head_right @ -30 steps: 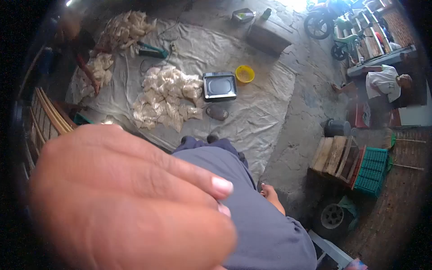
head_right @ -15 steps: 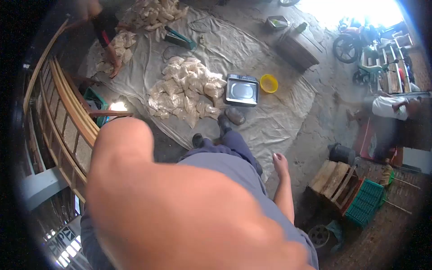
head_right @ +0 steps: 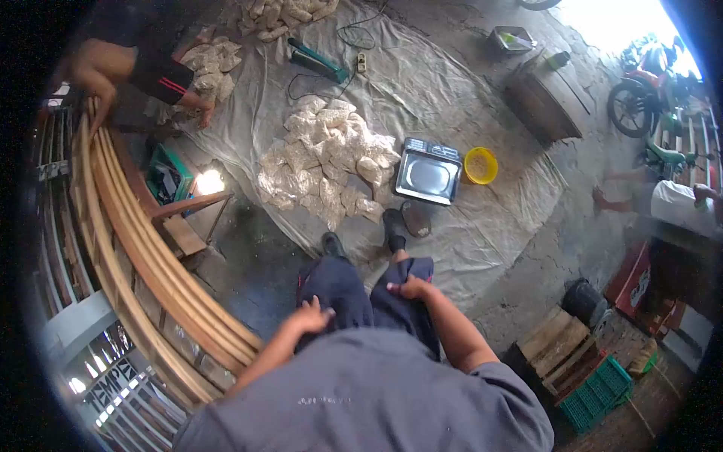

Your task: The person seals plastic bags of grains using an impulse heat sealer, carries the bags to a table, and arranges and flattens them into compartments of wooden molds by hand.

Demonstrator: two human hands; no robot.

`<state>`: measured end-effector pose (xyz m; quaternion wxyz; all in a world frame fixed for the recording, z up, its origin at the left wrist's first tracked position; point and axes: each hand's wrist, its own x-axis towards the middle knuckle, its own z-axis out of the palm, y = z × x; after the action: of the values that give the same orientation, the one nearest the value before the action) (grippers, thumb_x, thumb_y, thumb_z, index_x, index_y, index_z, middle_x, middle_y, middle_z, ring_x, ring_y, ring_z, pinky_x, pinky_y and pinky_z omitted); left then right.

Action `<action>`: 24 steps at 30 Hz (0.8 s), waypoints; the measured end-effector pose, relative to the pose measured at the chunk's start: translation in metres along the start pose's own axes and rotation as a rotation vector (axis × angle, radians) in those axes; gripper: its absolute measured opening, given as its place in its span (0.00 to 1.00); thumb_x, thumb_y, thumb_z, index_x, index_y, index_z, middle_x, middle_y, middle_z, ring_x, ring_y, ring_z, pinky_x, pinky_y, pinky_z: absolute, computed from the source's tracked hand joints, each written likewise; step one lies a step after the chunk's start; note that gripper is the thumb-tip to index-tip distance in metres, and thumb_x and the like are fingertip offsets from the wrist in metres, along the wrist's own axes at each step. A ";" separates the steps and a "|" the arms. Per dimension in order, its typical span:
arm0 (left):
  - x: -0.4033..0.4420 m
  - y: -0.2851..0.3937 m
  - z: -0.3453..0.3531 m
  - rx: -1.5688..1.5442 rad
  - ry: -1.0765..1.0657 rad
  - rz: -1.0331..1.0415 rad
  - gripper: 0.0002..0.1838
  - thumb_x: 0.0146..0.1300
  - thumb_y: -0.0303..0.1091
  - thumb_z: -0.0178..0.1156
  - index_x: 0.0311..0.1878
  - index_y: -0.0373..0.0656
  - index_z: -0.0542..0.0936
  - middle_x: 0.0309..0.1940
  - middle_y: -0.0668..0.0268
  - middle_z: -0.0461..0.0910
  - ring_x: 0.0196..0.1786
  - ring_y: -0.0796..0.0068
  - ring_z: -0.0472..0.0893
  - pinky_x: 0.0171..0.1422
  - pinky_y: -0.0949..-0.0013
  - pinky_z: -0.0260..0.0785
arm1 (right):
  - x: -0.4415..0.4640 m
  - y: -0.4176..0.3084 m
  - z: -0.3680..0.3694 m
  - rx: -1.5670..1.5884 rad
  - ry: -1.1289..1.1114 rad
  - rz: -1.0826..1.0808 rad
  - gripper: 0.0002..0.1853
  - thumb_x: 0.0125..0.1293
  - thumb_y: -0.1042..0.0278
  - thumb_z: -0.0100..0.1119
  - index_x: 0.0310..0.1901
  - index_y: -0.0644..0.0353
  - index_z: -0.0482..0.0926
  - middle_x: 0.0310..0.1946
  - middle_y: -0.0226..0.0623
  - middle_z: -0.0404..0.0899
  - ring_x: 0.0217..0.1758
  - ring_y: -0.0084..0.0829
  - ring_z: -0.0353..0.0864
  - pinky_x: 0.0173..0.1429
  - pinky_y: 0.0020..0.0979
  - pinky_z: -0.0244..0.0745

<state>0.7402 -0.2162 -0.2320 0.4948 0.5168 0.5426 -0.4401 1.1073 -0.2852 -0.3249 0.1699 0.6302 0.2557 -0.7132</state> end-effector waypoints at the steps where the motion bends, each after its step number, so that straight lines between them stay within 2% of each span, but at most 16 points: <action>1: -0.003 0.023 0.007 -0.068 0.037 -0.082 0.58 0.69 0.76 0.49 0.87 0.48 0.41 0.84 0.31 0.35 0.84 0.26 0.43 0.85 0.34 0.41 | 0.036 -0.003 0.012 -0.171 0.057 0.040 0.76 0.50 0.13 0.65 0.83 0.69 0.45 0.83 0.64 0.48 0.86 0.60 0.49 0.85 0.52 0.53; 3: 0.045 0.038 0.008 -0.024 -0.058 -0.137 0.57 0.67 0.77 0.51 0.88 0.54 0.43 0.85 0.34 0.34 0.86 0.28 0.38 0.84 0.30 0.36 | 0.066 -0.028 0.011 -0.306 0.086 -0.039 0.73 0.50 0.15 0.67 0.82 0.68 0.51 0.82 0.68 0.46 0.86 0.61 0.49 0.84 0.57 0.51; 5: 0.101 0.062 -0.020 0.207 -0.068 -0.138 0.57 0.66 0.72 0.57 0.88 0.54 0.44 0.85 0.35 0.37 0.86 0.31 0.39 0.86 0.34 0.35 | 0.144 -0.042 -0.002 -0.501 0.120 -0.018 0.66 0.54 0.20 0.68 0.84 0.53 0.51 0.84 0.61 0.45 0.86 0.61 0.48 0.83 0.59 0.55; 7: 0.254 0.014 0.027 0.188 0.241 0.207 0.56 0.65 0.63 0.65 0.87 0.55 0.45 0.83 0.33 0.41 0.86 0.34 0.44 0.86 0.38 0.38 | 0.287 -0.004 -0.008 -0.848 0.239 -0.217 0.63 0.56 0.24 0.69 0.85 0.47 0.50 0.84 0.57 0.47 0.86 0.59 0.51 0.81 0.58 0.58; 8: 0.318 0.016 0.017 0.108 0.203 0.296 0.57 0.64 0.57 0.68 0.87 0.55 0.45 0.83 0.35 0.46 0.85 0.36 0.49 0.84 0.38 0.46 | 0.311 -0.036 -0.042 -0.986 0.405 -0.293 0.67 0.46 0.31 0.79 0.84 0.49 0.53 0.85 0.48 0.48 0.80 0.57 0.61 0.78 0.57 0.65; 9: 0.372 0.024 0.006 -0.008 0.232 0.292 0.57 0.63 0.57 0.69 0.87 0.56 0.44 0.83 0.38 0.47 0.84 0.36 0.50 0.83 0.37 0.49 | 0.383 -0.035 -0.059 -1.113 0.917 -0.519 0.60 0.54 0.42 0.77 0.83 0.53 0.53 0.84 0.51 0.48 0.81 0.57 0.60 0.78 0.57 0.66; 10: 0.423 0.034 -0.003 -0.122 0.254 0.284 0.58 0.63 0.57 0.69 0.87 0.57 0.44 0.83 0.40 0.48 0.84 0.35 0.51 0.82 0.37 0.52 | 0.355 -0.117 -0.114 -0.714 0.602 -0.488 0.50 0.64 0.54 0.68 0.83 0.55 0.53 0.84 0.56 0.47 0.83 0.57 0.58 0.78 0.58 0.64; 11: 0.459 0.053 -0.024 -0.038 0.343 0.252 0.59 0.61 0.56 0.72 0.87 0.63 0.44 0.84 0.43 0.46 0.83 0.33 0.51 0.80 0.32 0.54 | 0.418 -0.126 -0.143 -0.684 0.814 -0.659 0.51 0.64 0.55 0.68 0.84 0.54 0.50 0.84 0.60 0.45 0.84 0.60 0.55 0.78 0.59 0.63; 12: 0.493 0.068 -0.045 -0.066 0.414 0.329 0.62 0.57 0.56 0.76 0.87 0.70 0.44 0.85 0.43 0.43 0.84 0.32 0.49 0.79 0.27 0.54 | 0.464 -0.152 -0.180 -1.068 0.985 -0.499 0.62 0.56 0.43 0.75 0.85 0.53 0.47 0.84 0.60 0.44 0.84 0.62 0.53 0.79 0.61 0.63; 14: 0.569 0.095 -0.069 0.029 0.469 0.349 0.67 0.49 0.63 0.79 0.86 0.76 0.43 0.87 0.51 0.34 0.87 0.36 0.38 0.76 0.17 0.50 | 0.520 -0.196 -0.247 -1.039 1.224 -0.612 0.80 0.37 0.23 0.80 0.86 0.49 0.42 0.85 0.60 0.41 0.84 0.65 0.53 0.75 0.66 0.66; 15: 0.591 0.109 -0.086 0.089 0.484 0.302 0.68 0.47 0.65 0.78 0.86 0.78 0.44 0.88 0.52 0.33 0.87 0.36 0.37 0.75 0.15 0.49 | 0.512 -0.234 -0.276 -0.978 0.984 -0.452 0.84 0.31 0.20 0.81 0.86 0.48 0.40 0.85 0.58 0.40 0.83 0.67 0.52 0.73 0.68 0.69; 18: 0.649 0.130 -0.118 0.265 0.505 0.161 0.67 0.44 0.71 0.76 0.85 0.83 0.47 0.88 0.55 0.32 0.87 0.38 0.34 0.73 0.12 0.48 | 0.568 -0.245 -0.339 -1.285 1.017 -0.513 0.78 0.34 0.27 0.85 0.84 0.51 0.49 0.82 0.61 0.48 0.81 0.68 0.57 0.74 0.63 0.70; 21: 0.693 0.126 -0.114 0.160 0.526 0.160 0.63 0.47 0.66 0.77 0.84 0.85 0.50 0.88 0.56 0.36 0.87 0.39 0.34 0.73 0.11 0.48 | 0.622 -0.245 -0.380 -1.132 0.558 -0.296 0.75 0.39 0.20 0.78 0.84 0.47 0.48 0.86 0.48 0.38 0.87 0.60 0.35 0.83 0.61 0.38; 22: 0.697 0.122 -0.101 0.100 0.719 0.220 0.50 0.50 0.57 0.77 0.78 0.77 0.66 0.82 0.54 0.53 0.85 0.39 0.46 0.70 0.12 0.55 | 0.633 -0.244 -0.382 -1.046 0.483 -0.216 0.74 0.41 0.17 0.76 0.84 0.45 0.48 0.88 0.44 0.34 0.89 0.58 0.28 0.85 0.61 0.28; 23: 0.703 0.115 -0.092 0.032 0.735 0.263 0.47 0.50 0.53 0.77 0.75 0.69 0.69 0.78 0.52 0.56 0.82 0.37 0.50 0.71 0.18 0.57 | 0.644 -0.240 -0.376 -1.153 0.556 -0.235 0.77 0.43 0.16 0.74 0.86 0.43 0.37 0.88 0.42 0.28 0.89 0.57 0.26 0.82 0.74 0.24; 24: 0.714 0.108 -0.080 -0.031 0.753 0.313 0.43 0.50 0.48 0.77 0.72 0.62 0.73 0.74 0.50 0.59 0.79 0.35 0.54 0.73 0.24 0.59 | 0.647 -0.228 -0.367 -1.007 0.633 -0.276 0.75 0.41 0.21 0.78 0.84 0.47 0.44 0.84 0.47 0.41 0.85 0.58 0.40 0.79 0.67 0.41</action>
<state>0.8585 -0.0390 -0.9270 0.3305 0.7105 0.6072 -0.1313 1.1806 0.1644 -0.9561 0.2687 0.6146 0.6790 -0.2982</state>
